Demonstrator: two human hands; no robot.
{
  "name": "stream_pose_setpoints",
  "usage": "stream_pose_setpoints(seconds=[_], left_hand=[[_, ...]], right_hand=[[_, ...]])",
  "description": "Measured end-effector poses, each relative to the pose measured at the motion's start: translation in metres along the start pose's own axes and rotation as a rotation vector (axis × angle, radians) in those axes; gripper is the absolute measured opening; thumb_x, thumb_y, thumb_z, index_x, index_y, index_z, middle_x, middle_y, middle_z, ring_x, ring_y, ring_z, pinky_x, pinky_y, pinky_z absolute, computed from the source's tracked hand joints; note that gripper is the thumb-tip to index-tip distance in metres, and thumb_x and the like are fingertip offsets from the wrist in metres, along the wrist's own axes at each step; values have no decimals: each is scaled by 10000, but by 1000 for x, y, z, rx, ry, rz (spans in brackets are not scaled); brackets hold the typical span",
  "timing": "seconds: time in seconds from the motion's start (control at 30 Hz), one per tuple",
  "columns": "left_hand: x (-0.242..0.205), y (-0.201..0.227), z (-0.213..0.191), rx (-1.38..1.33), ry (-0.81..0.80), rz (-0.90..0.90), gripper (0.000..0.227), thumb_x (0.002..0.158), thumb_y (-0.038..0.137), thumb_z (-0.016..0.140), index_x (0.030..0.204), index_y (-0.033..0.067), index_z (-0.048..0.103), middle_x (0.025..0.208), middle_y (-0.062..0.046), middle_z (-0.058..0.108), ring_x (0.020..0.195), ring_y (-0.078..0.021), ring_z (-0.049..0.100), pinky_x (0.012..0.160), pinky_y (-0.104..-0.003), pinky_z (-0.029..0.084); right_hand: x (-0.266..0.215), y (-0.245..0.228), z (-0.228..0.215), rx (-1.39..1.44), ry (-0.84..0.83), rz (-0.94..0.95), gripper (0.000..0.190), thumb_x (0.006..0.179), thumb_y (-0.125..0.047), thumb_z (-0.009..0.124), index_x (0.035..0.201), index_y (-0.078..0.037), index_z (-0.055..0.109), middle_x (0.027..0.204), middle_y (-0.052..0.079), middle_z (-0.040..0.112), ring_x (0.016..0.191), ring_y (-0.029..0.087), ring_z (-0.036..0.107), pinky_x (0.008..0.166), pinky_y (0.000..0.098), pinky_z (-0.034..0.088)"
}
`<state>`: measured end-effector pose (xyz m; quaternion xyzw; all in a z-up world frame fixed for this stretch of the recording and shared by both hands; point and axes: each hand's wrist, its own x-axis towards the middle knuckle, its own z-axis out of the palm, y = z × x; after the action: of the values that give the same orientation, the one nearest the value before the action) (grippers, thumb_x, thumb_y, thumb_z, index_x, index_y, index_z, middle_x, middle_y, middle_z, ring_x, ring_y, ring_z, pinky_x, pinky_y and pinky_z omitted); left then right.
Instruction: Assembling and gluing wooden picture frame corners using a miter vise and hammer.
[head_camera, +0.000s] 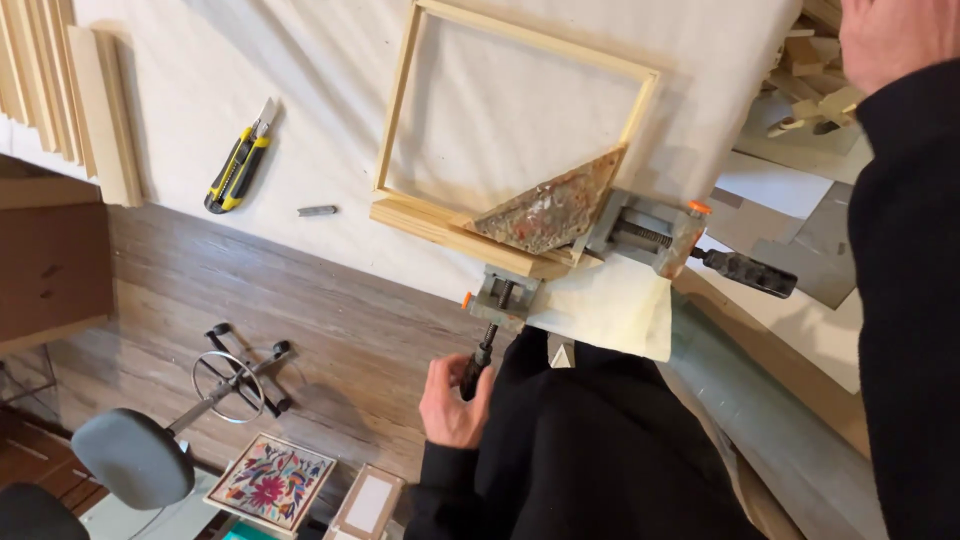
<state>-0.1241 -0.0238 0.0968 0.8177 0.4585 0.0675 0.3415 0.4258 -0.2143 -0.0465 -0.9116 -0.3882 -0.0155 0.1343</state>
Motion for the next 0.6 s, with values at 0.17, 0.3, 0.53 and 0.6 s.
stream_pose_setpoints(seconds=[0.17, 0.3, 0.53, 0.6], left_hand=[[10, -13, 34, -25, -155, -172, 442, 804, 377, 805, 1079, 73, 640, 832, -122, 721, 712, -301, 721, 650, -420, 584], [5, -35, 59, 183, -181, -326, 401, 863, 471, 755, 896, 82, 661, 722, -170, 706, 727, -420, 687, 645, -523, 529], [-7, -84, 88, 121, -167, -203, 344, 873, 391, 719, 785, 60, 695, 695, -222, 667, 722, -476, 640, 626, -557, 507], [-6, -100, 99, -21, -203, -119, 322, 891, 344, 718, 764, 52, 672, 635, -201, 631, 611, -422, 625, 555, -505, 501]], right_hand=[[-44, -38, -48, 264, -135, 47, 306, 1217, -267, 554, 1040, -25, 615, 930, 117, 656, 876, 239, 661, 894, 386, 554], [-145, -63, -30, 858, -1105, 352, 408, 1020, -390, 498, 1163, -49, 672, 948, 74, 686, 863, 246, 640, 775, 405, 526], [-183, -103, -46, 399, -651, 198, 320, 1007, -414, 610, 933, -123, 719, 696, 99, 646, 642, 247, 653, 626, 373, 517], [-174, -107, -49, 256, -514, 89, 308, 987, -422, 663, 922, -125, 711, 693, 104, 647, 646, 264, 651, 618, 391, 506]])
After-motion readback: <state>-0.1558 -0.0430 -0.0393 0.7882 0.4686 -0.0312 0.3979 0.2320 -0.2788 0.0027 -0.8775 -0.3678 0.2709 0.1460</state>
